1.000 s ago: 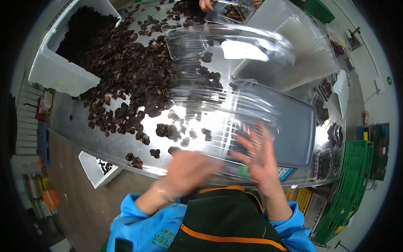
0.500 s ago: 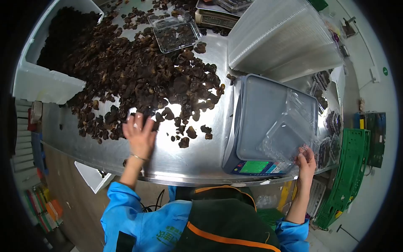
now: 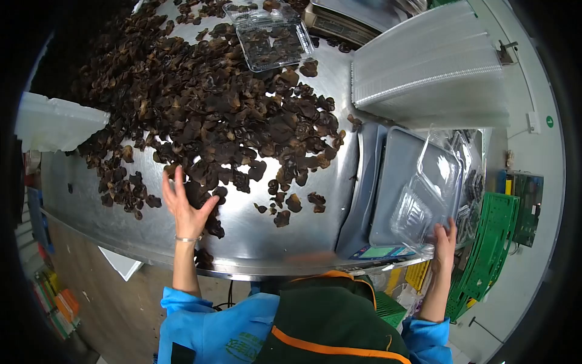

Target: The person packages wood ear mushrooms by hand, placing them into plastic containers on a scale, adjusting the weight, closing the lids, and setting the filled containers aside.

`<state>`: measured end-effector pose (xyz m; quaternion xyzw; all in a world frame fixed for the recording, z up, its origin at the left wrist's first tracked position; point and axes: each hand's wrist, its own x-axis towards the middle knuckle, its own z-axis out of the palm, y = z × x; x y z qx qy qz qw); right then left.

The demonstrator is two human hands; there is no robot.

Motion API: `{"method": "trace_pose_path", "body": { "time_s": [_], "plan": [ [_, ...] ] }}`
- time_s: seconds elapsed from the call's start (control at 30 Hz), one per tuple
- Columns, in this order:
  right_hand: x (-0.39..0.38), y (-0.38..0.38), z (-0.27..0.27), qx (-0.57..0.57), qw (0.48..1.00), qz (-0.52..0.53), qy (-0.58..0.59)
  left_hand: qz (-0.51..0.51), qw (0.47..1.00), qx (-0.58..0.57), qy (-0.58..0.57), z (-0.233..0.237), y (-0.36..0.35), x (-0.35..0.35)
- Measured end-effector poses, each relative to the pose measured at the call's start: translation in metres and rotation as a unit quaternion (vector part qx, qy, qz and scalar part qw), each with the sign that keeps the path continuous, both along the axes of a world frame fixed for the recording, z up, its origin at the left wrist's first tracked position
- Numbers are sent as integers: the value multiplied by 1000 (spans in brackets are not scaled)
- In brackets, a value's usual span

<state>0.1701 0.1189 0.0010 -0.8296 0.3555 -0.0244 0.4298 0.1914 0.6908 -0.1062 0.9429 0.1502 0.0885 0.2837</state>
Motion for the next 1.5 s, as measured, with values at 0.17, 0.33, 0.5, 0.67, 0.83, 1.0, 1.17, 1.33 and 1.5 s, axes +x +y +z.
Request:
{"method": "trace_pose_path", "body": {
  "time_s": [0.17, 0.33, 0.5, 0.67, 0.83, 1.0, 1.17, 1.33, 1.5],
  "plan": [
    [67, 177, 74, -93, 960, 256, -68, -31, 990, -54, 129, 9, 10, -9],
    [178, 300, -84, -26, 910, 342, 234, -78, 990, -109, 37, -4, -17, 40],
    [162, 373, -63, 386, 827, 252, 322, -119, 854, -499, 87, -14, -46, 64],
    [136, 344, -6, 458, 816, 287, 207, -211, 866, -448, 61, 58, -72, 60],
    [86, 252, 85, 494, 842, 201, -80, -385, 838, -387, -14, 166, -155, 79],
    [59, 133, 95, 471, 871, 79, -114, -543, 731, -411, 29, 161, -283, 110],
    [34, 76, 66, 403, 912, 73, 8, -583, 772, -239, 76, 133, -328, 86],
    [7, 47, 62, -191, 936, 285, -75, -525, 851, -26, 10, 163, -330, 57],
    [-27, -12, 75, -16, 981, 129, -145, -191, 956, -220, 21, 149, -251, 26]
  ]
}}
